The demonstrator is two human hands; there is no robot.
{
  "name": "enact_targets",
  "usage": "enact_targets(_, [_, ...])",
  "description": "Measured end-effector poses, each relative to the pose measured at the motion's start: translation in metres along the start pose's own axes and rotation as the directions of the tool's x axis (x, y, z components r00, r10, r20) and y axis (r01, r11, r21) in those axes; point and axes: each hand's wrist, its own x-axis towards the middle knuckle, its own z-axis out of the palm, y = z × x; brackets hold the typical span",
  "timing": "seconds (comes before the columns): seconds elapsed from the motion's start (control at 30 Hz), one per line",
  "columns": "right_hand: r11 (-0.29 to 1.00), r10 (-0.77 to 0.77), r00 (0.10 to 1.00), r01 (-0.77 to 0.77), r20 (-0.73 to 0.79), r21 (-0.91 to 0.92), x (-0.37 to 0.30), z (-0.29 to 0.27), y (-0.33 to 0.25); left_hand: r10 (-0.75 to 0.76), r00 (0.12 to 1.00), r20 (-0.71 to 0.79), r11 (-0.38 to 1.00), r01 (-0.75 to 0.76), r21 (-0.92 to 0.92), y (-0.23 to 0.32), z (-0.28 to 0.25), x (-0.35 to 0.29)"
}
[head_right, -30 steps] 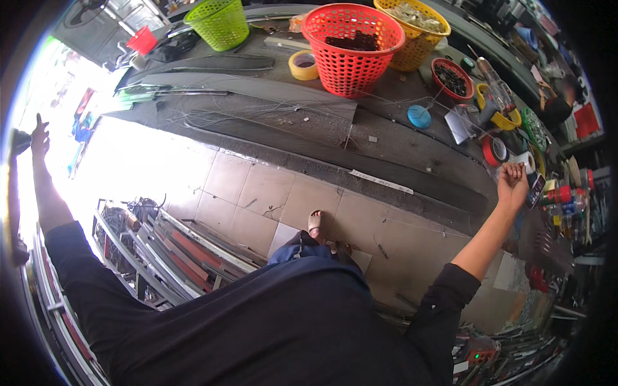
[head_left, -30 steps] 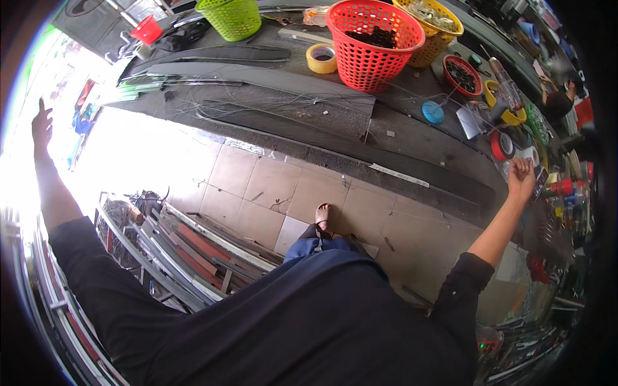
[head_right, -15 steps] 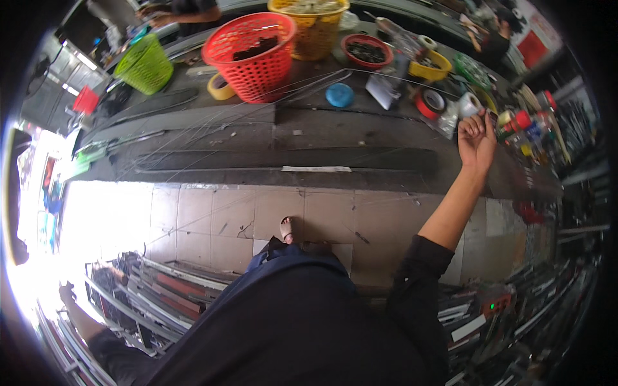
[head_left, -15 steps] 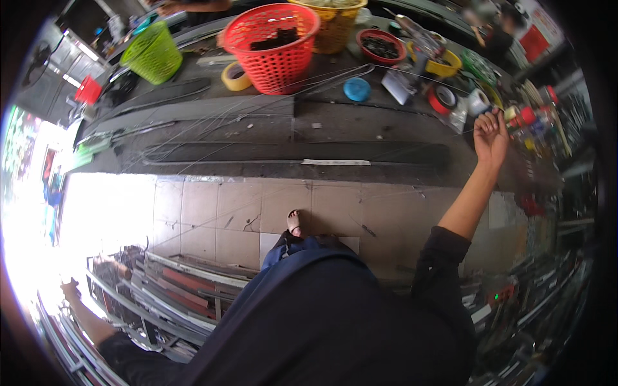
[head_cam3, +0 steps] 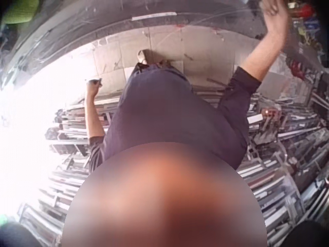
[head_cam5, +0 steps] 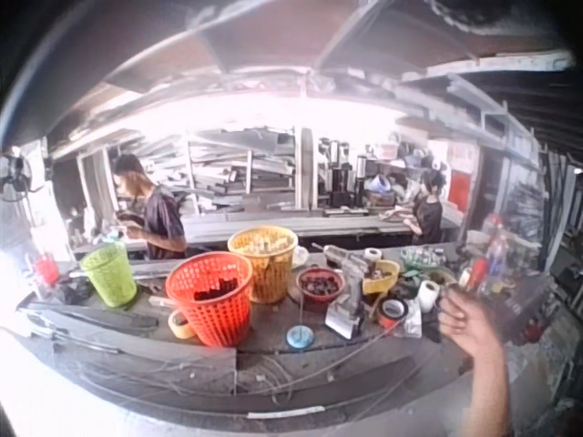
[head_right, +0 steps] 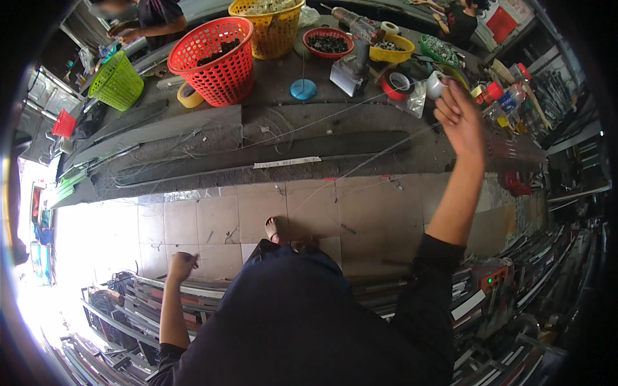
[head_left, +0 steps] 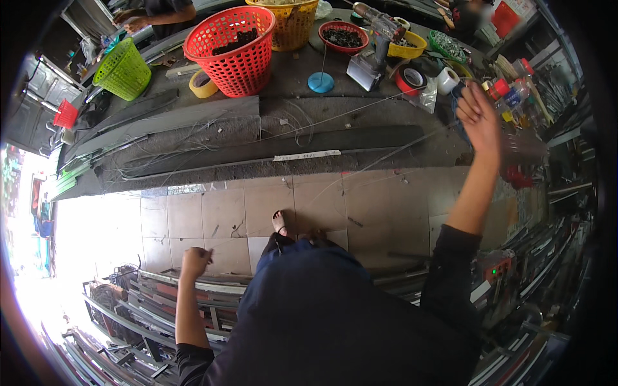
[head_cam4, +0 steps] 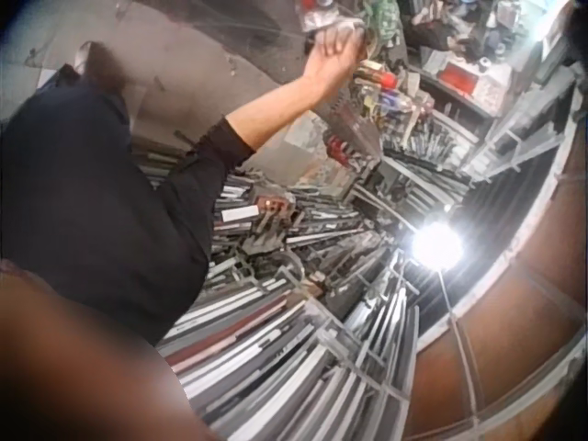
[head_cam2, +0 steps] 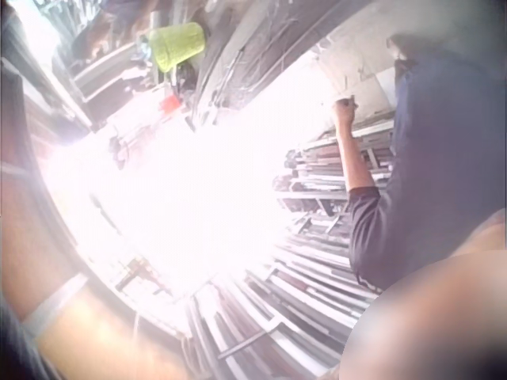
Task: The person assembles small metal frame components by hand, inserting thin metal rods into black plastic connectors and securing them on a workbench. They repeatedly pick up rods and connectors, align them, and press them together to form joints.
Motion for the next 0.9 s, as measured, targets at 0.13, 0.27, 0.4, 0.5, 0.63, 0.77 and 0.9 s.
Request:
enact_targets(0.13, [0.944,-0.112,0.974,0.167,0.199,-0.286,-0.064,0.018,-0.073,0.141,0.989,0.051,0.987,-0.144,0.071,0.052,0.046,-0.001])
enact_targets(0.27, [0.896,-0.314,0.883,0.397,0.349,-0.197,-0.144,0.018,-0.121,0.217,0.974,-0.072,0.973,-0.21,0.091,0.051,0.096,-0.013])
enact_targets(0.4, [0.811,-0.547,0.788,0.583,0.283,-0.056,-0.231,0.018,-0.15,0.004,0.996,0.094,0.99,-0.017,0.14,0.046,0.122,-0.032])
enact_targets(0.5, [0.787,-0.6,0.794,0.608,0.099,-0.107,-0.28,0.014,-0.172,-0.067,0.994,0.087,0.995,0.06,0.079,0.084,0.107,-0.044])
enact_targets(0.63, [0.725,-0.653,0.757,0.618,-0.018,-0.304,-0.325,-0.01,-0.176,0.515,0.849,0.116,0.539,-0.215,-0.814,0.176,0.019,-0.04])
enact_targets(0.77, [0.842,-0.535,0.8,0.478,-0.272,-0.249,-0.335,-0.067,-0.167,0.478,0.868,-0.132,0.043,-0.173,-0.984,0.22,-0.074,-0.04])
enact_targets(0.9, [0.856,-0.5,0.521,0.175,-0.692,-0.486,-0.329,-0.147,-0.148,0.196,0.866,-0.46,-0.298,-0.395,-0.869,0.148,-0.164,-0.017])
